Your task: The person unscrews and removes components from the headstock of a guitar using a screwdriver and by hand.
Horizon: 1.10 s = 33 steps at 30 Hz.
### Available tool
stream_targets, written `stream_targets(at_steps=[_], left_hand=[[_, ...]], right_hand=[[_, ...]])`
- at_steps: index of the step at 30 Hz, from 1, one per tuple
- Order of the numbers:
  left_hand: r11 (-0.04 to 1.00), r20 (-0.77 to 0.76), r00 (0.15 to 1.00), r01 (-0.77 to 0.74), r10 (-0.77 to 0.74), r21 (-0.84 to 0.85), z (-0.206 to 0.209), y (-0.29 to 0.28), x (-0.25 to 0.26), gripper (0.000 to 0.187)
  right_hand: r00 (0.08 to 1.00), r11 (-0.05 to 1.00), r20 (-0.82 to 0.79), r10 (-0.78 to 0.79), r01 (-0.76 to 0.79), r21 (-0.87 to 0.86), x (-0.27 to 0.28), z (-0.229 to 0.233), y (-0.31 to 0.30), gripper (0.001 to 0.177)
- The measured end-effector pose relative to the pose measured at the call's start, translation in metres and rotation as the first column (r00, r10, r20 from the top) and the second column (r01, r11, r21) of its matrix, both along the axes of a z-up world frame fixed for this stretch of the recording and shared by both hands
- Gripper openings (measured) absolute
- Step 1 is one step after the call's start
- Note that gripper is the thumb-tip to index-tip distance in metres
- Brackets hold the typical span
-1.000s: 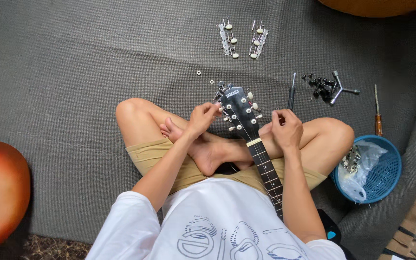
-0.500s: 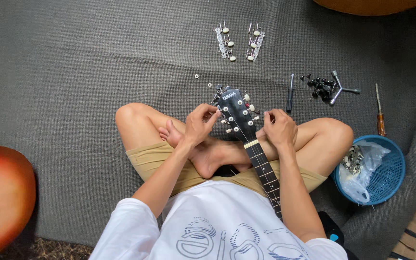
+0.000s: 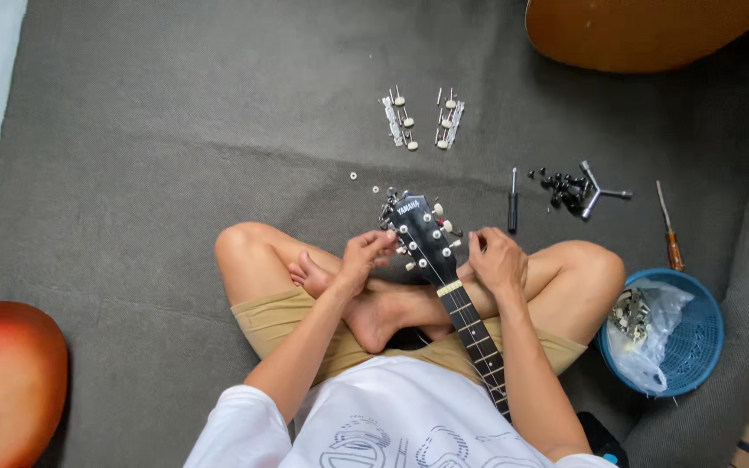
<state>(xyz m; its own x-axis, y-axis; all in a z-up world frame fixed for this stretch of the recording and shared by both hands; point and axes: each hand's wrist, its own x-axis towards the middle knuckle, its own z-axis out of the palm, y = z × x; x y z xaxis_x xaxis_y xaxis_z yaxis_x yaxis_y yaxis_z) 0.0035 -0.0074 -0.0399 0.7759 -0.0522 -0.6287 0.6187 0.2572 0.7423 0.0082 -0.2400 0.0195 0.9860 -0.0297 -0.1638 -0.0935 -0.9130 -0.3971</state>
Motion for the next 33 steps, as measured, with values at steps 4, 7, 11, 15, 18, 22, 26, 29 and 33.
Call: stream_targets(at_steps=[4,7,11,15,18,22,26,29,33], left_hand=[[0.97,0.245,0.968,-0.011,-0.05,0.241,0.001,0.005,0.0,0.024],[0.786,0.582,0.769,-0.178,-0.265,0.593,0.03,0.008,-0.003,0.013],[0.872,0.393,0.896,-0.012,-0.208,0.49,0.018,0.011,0.002,0.021],[0.979,0.166,0.975,0.123,-0.15,0.165,-0.018,0.009,0.009,0.034],[0.983,0.157,0.972,0.159,-0.172,0.093,-0.028,0.011,0.013,0.033],[0.984,0.237,0.959,0.127,-0.153,0.124,-0.02,0.01,0.014,0.027],[0.972,0.272,0.952,0.08,-0.14,0.219,-0.014,0.01,0.01,0.027],[0.96,0.302,0.943,0.055,-0.141,0.276,0.008,0.012,0.008,0.021],[0.884,0.642,0.742,-0.15,-0.195,0.443,0.04,0.012,0.001,0.014]], right_hand=[[1.0,1.0,-0.011,-0.002,0.003,0.026,0.004,0.002,0.0,0.033],[0.999,1.0,-0.055,0.003,-0.004,-0.017,0.005,-0.005,-0.002,0.032],[0.995,0.999,-0.099,-0.018,0.013,-0.043,0.005,-0.012,-0.003,0.032],[0.991,0.999,-0.128,-0.025,0.019,-0.05,0.004,-0.008,-0.001,0.034],[0.988,0.998,-0.146,-0.041,0.033,-0.059,0.005,-0.008,-0.001,0.032],[0.993,0.999,-0.11,-0.041,0.038,-0.024,0.008,-0.006,0.0,0.035],[0.99,0.998,-0.134,-0.053,0.048,-0.041,0.008,-0.011,-0.003,0.034],[0.992,0.998,-0.117,-0.054,0.052,-0.026,0.006,0.0,0.0,0.033],[0.99,0.996,-0.121,-0.076,0.069,-0.061,0.005,-0.015,-0.003,0.033]])
